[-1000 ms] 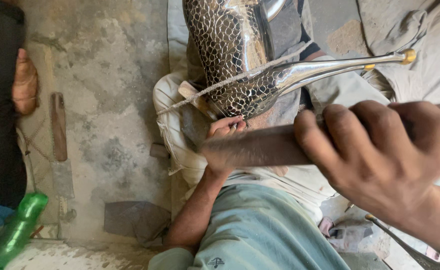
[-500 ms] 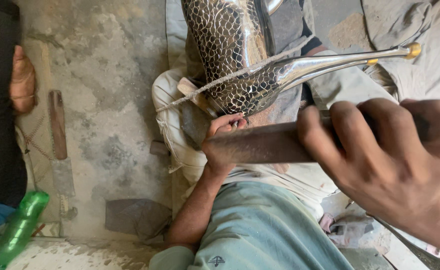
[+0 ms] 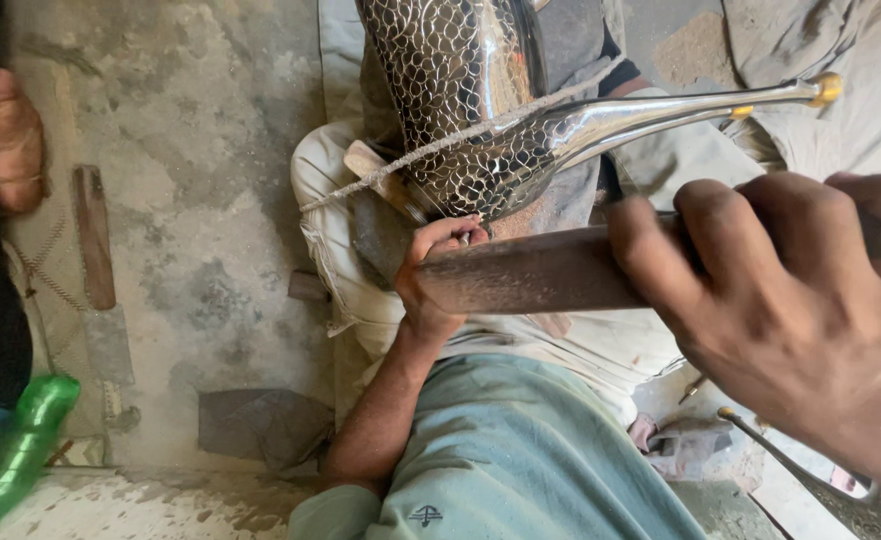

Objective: The person hammers a metal bird-shaped object using a wooden mallet and a small metal punch to create a textured pattern. They adjust the object's position and use a wooden block for support during the process.

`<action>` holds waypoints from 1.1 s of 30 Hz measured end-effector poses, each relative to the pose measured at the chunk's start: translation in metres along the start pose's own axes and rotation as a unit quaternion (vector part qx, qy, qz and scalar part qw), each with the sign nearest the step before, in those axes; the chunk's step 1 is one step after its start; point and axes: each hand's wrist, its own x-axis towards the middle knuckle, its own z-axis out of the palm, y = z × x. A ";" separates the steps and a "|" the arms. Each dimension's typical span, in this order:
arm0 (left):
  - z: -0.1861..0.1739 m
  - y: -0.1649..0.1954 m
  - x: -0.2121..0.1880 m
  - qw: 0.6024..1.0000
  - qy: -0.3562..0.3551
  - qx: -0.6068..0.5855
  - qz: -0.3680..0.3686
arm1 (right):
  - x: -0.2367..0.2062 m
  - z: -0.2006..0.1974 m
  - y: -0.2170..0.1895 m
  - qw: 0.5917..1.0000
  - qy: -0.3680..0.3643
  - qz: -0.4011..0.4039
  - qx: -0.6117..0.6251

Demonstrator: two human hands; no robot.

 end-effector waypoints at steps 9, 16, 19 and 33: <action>-0.005 0.002 -0.001 0.998 -0.039 0.045 -0.001 | -0.017 0.014 -0.010 0.981 0.036 0.047 0.187; -0.004 0.008 -0.002 0.989 -0.026 -0.017 -0.147 | 0.002 -0.003 -0.002 0.989 -0.015 0.017 0.148; -0.008 0.008 0.001 0.996 0.010 0.089 0.030 | -0.001 -0.009 0.006 0.985 -0.101 -0.006 0.141; -0.005 -0.001 0.000 0.992 0.035 0.115 0.043 | 0.033 -0.011 -0.006 0.915 0.064 0.075 0.392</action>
